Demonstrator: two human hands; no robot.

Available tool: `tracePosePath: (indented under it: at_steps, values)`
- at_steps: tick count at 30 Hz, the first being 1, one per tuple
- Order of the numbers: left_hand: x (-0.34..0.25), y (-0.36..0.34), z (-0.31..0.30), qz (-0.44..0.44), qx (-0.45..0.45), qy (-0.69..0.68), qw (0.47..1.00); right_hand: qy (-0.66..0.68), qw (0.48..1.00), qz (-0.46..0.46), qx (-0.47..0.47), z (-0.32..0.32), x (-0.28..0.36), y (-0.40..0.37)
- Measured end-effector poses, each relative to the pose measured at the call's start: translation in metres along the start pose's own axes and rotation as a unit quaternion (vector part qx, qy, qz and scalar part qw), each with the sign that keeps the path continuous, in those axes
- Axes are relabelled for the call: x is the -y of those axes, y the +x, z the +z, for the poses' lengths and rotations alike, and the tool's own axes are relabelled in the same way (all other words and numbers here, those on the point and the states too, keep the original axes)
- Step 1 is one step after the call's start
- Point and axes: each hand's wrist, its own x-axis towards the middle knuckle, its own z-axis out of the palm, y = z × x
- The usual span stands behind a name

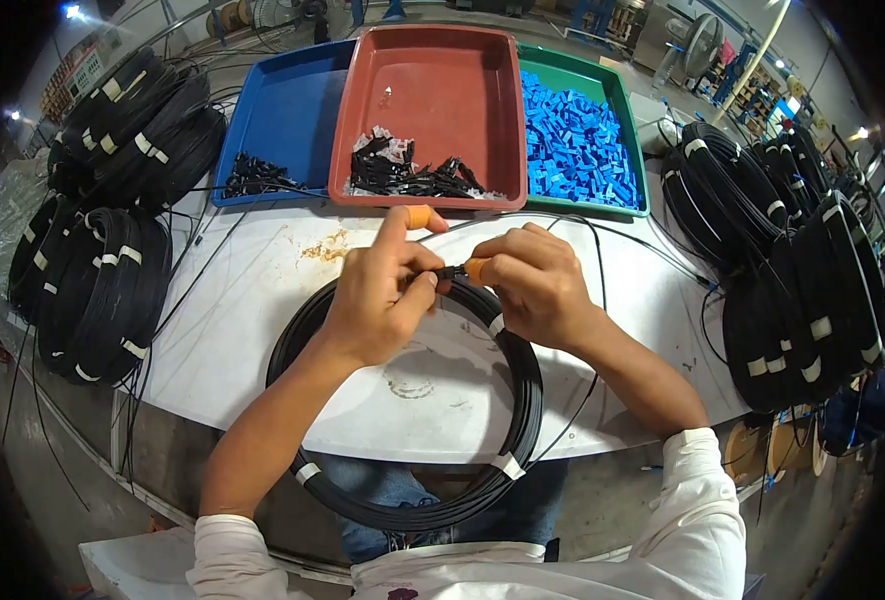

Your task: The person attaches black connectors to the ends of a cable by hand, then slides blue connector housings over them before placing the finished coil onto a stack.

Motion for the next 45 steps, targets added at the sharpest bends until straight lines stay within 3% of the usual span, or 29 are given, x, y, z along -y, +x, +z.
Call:
tracePosePath:
  at_steps: [3, 6, 8, 10, 14, 15, 16, 18, 19, 20, 21, 22, 23, 24, 26, 28, 30, 31, 32, 34, 36, 37, 38, 39, 40, 42, 44, 45]
  values:
    - [0.001, 0.000, -0.007, -0.030, 0.134, 0.107, 0.985, -0.018, 0.999, -0.026, 0.011, 0.002, 0.002, -0.003]
    - [0.009, 0.000, -0.014, -0.009, 0.130, 0.049, 0.990, -0.022, 0.997, -0.065, 0.022, 0.007, 0.002, -0.004]
    - [0.013, -0.001, -0.008, 0.036, 0.094, 0.010, 0.995, -0.019, 0.993, -0.102, -0.055, 0.016, 0.001, -0.004]
    - [0.005, -0.007, 0.002, 0.076, 0.026, 0.088, 0.993, -0.019, 0.992, -0.111, -0.059, 0.016, 0.001, -0.005]
    - [-0.001, -0.013, 0.010, 0.099, -0.015, 0.125, 0.987, -0.008, 0.994, -0.084, -0.072, 0.008, 0.021, 0.000]
    - [-0.002, -0.011, 0.009, 0.150, -0.018, 0.162, 0.975, 0.114, 0.988, 0.098, -0.027, 0.002, 0.031, 0.004]
    - [-0.004, -0.011, 0.009, 0.149, -0.015, 0.161, 0.976, 0.229, 0.933, 0.276, 0.019, -0.006, 0.039, 0.009]
    - [-0.008, -0.011, 0.010, 0.147, 0.003, 0.195, 0.970, 0.306, 0.846, 0.416, 0.133, -0.019, 0.034, 0.024]
    - [-0.005, -0.009, 0.012, 0.149, 0.004, 0.194, 0.970, 0.264, 0.884, 0.371, 0.109, -0.018, 0.036, 0.022]
    - [0.001, -0.007, 0.013, 0.096, 0.002, 0.133, 0.986, 0.220, 0.917, 0.320, 0.085, -0.015, 0.036, 0.020]
    - [0.003, -0.005, 0.011, 0.041, -0.002, 0.072, 0.997, 0.222, 0.919, 0.316, 0.085, -0.008, 0.030, 0.016]
    - [0.002, -0.004, 0.009, 0.040, -0.005, 0.074, 0.996, 0.153, 0.972, 0.177, 0.034, 0.001, 0.022, 0.008]
    - [0.001, -0.003, 0.007, -0.038, 0.021, -0.016, 0.999, 0.079, 0.996, 0.034, -0.020, 0.008, 0.016, 0.002]
    - [0.001, -0.002, 0.006, -0.115, 0.047, -0.107, 0.987, 0.079, 0.996, 0.033, -0.019, 0.011, 0.010, -0.001]
    - [0.000, -0.005, 0.012, -0.107, 0.052, -0.085, 0.989, 0.018, 0.993, -0.099, -0.063, 0.014, 0.003, -0.005]
    - [-0.005, -0.008, 0.015, 0.002, 0.005, 0.014, 1.000, -0.002, 0.992, -0.101, -0.072, 0.010, 0.014, -0.001]
    - [-0.005, -0.010, 0.013, 0.025, 0.012, 0.041, 0.999, 0.062, 0.993, 0.098, 0.004, -0.002, 0.029, 0.005]
    - [-0.008, -0.010, 0.014, 0.054, 0.012, 0.082, 0.995, 0.151, 0.967, 0.203, 0.027, -0.008, 0.033, 0.010]
    - [-0.012, -0.010, 0.015, 0.085, 0.012, 0.122, 0.989, 0.148, 0.967, 0.206, 0.025, -0.014, 0.037, 0.017]
    - [-0.015, -0.010, 0.015, 0.086, 0.040, 0.151, 0.984, 0.253, 0.883, 0.372, 0.136, -0.026, 0.039, 0.029]
    - [-0.003, -0.009, 0.016, 0.061, 0.046, 0.091, 0.993, 0.220, 0.896, 0.351, 0.161, -0.028, 0.037, 0.025]
    - [-0.002, -0.006, 0.017, -0.011, 0.027, -0.015, 0.999, 0.160, 0.952, 0.240, 0.105, -0.024, 0.033, 0.019]
    - [-0.003, -0.004, 0.012, -0.011, 0.023, -0.012, 1.000, 0.096, 0.987, 0.124, 0.046, -0.017, 0.029, 0.014]
    - [-0.004, -0.003, 0.006, -0.080, 0.062, -0.110, 0.989, 0.062, 0.998, 0.009, -0.014, -0.008, 0.021, 0.010]
    - [-0.006, -0.001, 0.004, -0.145, 0.100, -0.209, 0.962, 0.062, 0.998, 0.005, -0.012, -0.001, 0.015, 0.007]
    - [-0.008, -0.004, 0.010, -0.158, 0.100, -0.236, 0.954, 0.009, 0.994, -0.100, -0.050, 0.004, 0.009, 0.002]
    - [-0.004, -0.005, 0.012, -0.110, 0.061, -0.113, 0.986, -0.003, 0.995, -0.087, -0.039, 0.002, 0.014, 0.003]
    - [-0.004, -0.005, 0.014, -0.110, 0.062, -0.111, 0.986, 0.028, 0.999, -0.030, 0.007, -0.001, 0.016, 0.006]
